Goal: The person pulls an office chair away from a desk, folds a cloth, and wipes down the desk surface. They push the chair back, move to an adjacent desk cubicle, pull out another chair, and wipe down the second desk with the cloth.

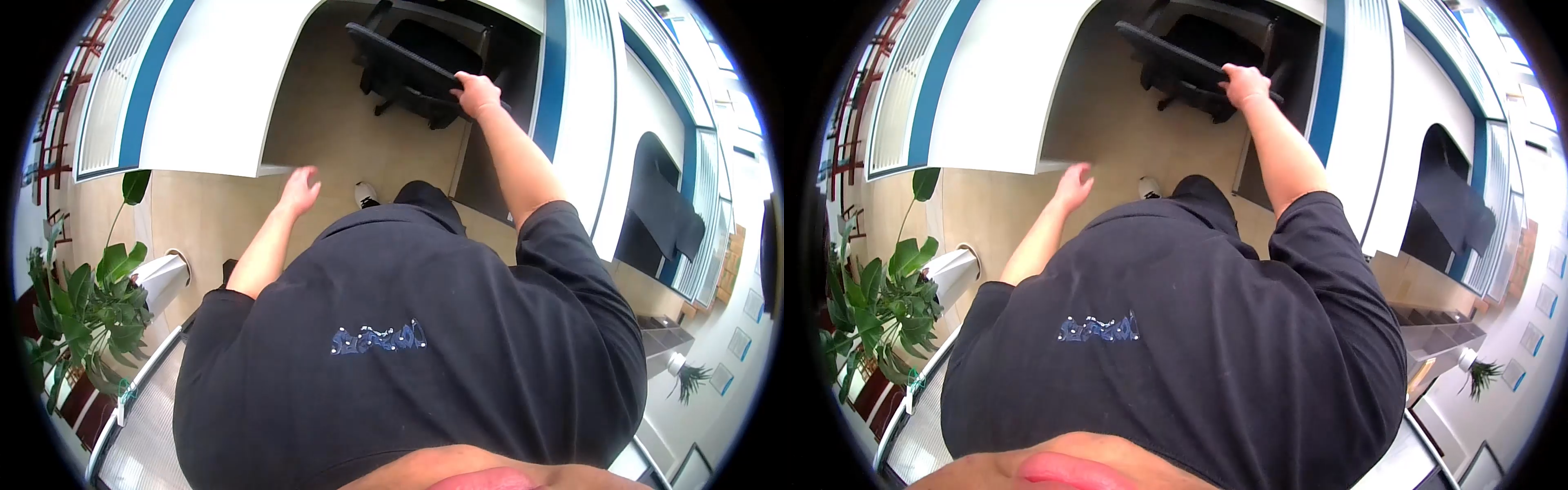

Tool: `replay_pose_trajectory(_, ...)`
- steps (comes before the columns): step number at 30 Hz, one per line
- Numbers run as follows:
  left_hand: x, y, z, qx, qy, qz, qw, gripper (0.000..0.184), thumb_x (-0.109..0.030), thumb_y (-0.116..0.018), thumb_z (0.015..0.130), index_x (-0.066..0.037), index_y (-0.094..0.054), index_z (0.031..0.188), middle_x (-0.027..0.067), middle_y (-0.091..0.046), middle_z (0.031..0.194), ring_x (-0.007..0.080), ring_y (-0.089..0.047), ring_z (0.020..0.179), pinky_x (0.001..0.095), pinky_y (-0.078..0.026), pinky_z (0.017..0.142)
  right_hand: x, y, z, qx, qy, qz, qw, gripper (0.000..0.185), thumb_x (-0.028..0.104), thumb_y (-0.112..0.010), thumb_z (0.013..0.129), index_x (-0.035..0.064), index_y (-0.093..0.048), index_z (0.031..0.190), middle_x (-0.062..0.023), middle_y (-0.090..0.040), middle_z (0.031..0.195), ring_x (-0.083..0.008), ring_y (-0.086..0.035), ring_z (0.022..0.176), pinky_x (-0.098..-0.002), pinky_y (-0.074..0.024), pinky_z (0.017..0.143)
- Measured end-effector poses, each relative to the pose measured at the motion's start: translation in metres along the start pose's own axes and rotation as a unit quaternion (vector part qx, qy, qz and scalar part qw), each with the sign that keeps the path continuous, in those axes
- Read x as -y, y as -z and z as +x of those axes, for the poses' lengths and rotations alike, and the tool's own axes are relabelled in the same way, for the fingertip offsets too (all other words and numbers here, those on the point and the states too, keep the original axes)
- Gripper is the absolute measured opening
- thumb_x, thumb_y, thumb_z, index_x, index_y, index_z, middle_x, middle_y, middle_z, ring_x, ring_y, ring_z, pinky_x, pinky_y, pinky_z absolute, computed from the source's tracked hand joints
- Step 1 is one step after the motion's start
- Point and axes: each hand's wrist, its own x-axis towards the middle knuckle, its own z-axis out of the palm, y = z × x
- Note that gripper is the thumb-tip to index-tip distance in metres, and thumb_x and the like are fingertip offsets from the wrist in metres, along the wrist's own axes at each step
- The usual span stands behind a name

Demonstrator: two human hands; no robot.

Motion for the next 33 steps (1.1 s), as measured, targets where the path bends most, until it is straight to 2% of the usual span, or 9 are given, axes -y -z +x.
replay_pose_trajectory(2, -0.044, 0.024, 0.047, -0.150, -0.142, -0.005, 0.978, 0.056, -0.025, -0.076, 0.090, -0.010, -0.057, 0.140, 0.0145, -0.055, 0.146, 0.0357, -0.052, 0.136, 0.0481, -0.045, 0.112, 0.005, -0.006, -0.030, 0.004, 0.008, 0.017, 1.000, 0.029, 0.040, -0.072, 0.096, 0.0290, -0.069, 0.123, -0.0057, -0.077, 0.114, -0.0315, -0.070, 0.114, -0.0518, -0.0555, 0.092)
replay_pose_trajectory(6, -0.192, 0.098, 0.100, -0.304, -0.151, 0.197, 0.920, 0.078, -0.027, -0.081, 0.087, -0.029, -0.044, 0.156, 0.0070, -0.050, 0.156, 0.0311, -0.043, 0.148, 0.0547, -0.035, 0.121, 0.011, -0.019, -0.078, 0.015, 0.027, 0.009, 0.999, 0.027, 0.039, -0.071, 0.097, 0.0283, -0.069, 0.122, -0.0036, -0.076, 0.115, -0.0296, -0.069, 0.115, -0.0511, -0.0542, 0.092)
replay_pose_trajectory(10, -0.219, 0.087, 0.143, -0.063, -0.160, 0.403, 0.899, 0.082, -0.019, -0.075, 0.091, -0.038, -0.037, 0.161, 0.0023, -0.050, 0.159, 0.0212, -0.043, 0.150, 0.0549, -0.026, 0.127, 0.018, -0.029, -0.129, 0.050, 0.073, 0.011, 0.996, 0.032, 0.032, -0.072, 0.096, 0.0177, -0.066, 0.123, -0.0070, -0.074, 0.117, -0.0317, -0.067, 0.118, -0.0516, -0.0521, 0.097)
replay_pose_trajectory(11, -0.243, 0.096, 0.126, 0.083, -0.072, 0.368, 0.923, 0.059, -0.017, -0.074, 0.091, -0.033, -0.060, 0.147, 0.0043, -0.065, 0.144, 0.0205, -0.055, 0.141, 0.0515, -0.032, 0.124, 0.014, -0.037, -0.144, 0.034, 0.105, 0.028, 0.993, 0.040, 0.029, -0.074, 0.095, 0.0158, -0.061, 0.130, -0.0083, -0.071, 0.123, -0.0322, -0.065, 0.120, -0.0522, -0.0518, 0.098)
replay_pose_trajectory(14, -0.248, 0.082, 0.092, 0.122, 0.011, 0.384, 0.915, 0.036, -0.010, -0.065, 0.093, -0.027, -0.077, 0.122, 0.0044, -0.074, 0.132, 0.0213, -0.063, 0.132, 0.0462, -0.035, 0.122, 0.001, -0.061, -0.187, -0.030, 0.200, 0.099, 0.974, 0.059, 0.026, -0.078, 0.090, 0.0132, -0.054, 0.143, -0.0128, -0.066, 0.129, -0.0337, -0.062, 0.123, -0.0491, -0.0515, 0.103)
replay_pose_trajectory(15, -0.242, 0.073, 0.078, 0.096, 0.020, 0.374, 0.922, 0.023, -0.013, -0.068, 0.092, -0.026, -0.082, 0.104, 0.0032, -0.076, 0.123, 0.0207, -0.064, 0.129, 0.0424, -0.039, 0.118, -0.006, -0.067, -0.201, -0.026, 0.214, 0.097, 0.972, 0.059, 0.026, -0.078, 0.090, 0.0132, -0.054, 0.143, -0.0128, -0.066, 0.129, -0.0337, -0.062, 0.123, -0.0491, -0.0515, 0.103)
replay_pose_trajectory(19, -0.206, 0.033, 0.003, -0.028, -0.027, 0.329, 0.944, 0.023, -0.019, -0.076, 0.086, -0.029, -0.083, 0.106, 0.0033, -0.077, 0.109, 0.0223, -0.066, 0.119, 0.0423, -0.042, 0.114, -0.022, -0.064, -0.262, 0.038, 0.228, 0.125, 0.965, 0.066, 0.027, -0.078, 0.089, 0.0130, -0.051, 0.147, -0.0141, -0.066, 0.131, -0.0351, -0.063, 0.122, -0.0477, -0.0529, 0.102)
replay_pose_trajectory(28, -0.222, -0.053, -0.150, -0.064, 0.023, 0.283, 0.957, 0.018, -0.023, -0.077, 0.082, -0.031, -0.082, 0.098, -0.0038, -0.078, 0.106, 0.0197, -0.067, 0.114, 0.0403, -0.045, 0.108, -0.061, -0.084, -0.331, 0.098, 0.329, 0.050, 0.938, 0.041, 0.032, -0.074, 0.091, 0.0223, -0.069, 0.131, -0.0074, -0.073, 0.118, -0.0309, -0.070, 0.110, -0.0428, -0.0570, 0.095)
replay_pose_trajectory(33, -0.213, -0.082, -0.210, -0.040, -0.011, 0.281, 0.959, 0.015, -0.021, -0.077, 0.081, -0.024, -0.081, 0.095, 0.0012, -0.079, 0.098, 0.0225, -0.072, 0.100, 0.0392, -0.055, 0.091, -0.071, -0.099, -0.383, 0.093, 0.342, 0.028, 0.935, 0.039, 0.034, -0.073, 0.091, 0.0239, -0.072, 0.129, -0.0031, -0.074, 0.120, -0.0276, -0.071, 0.110, -0.0412, -0.0576, 0.094)
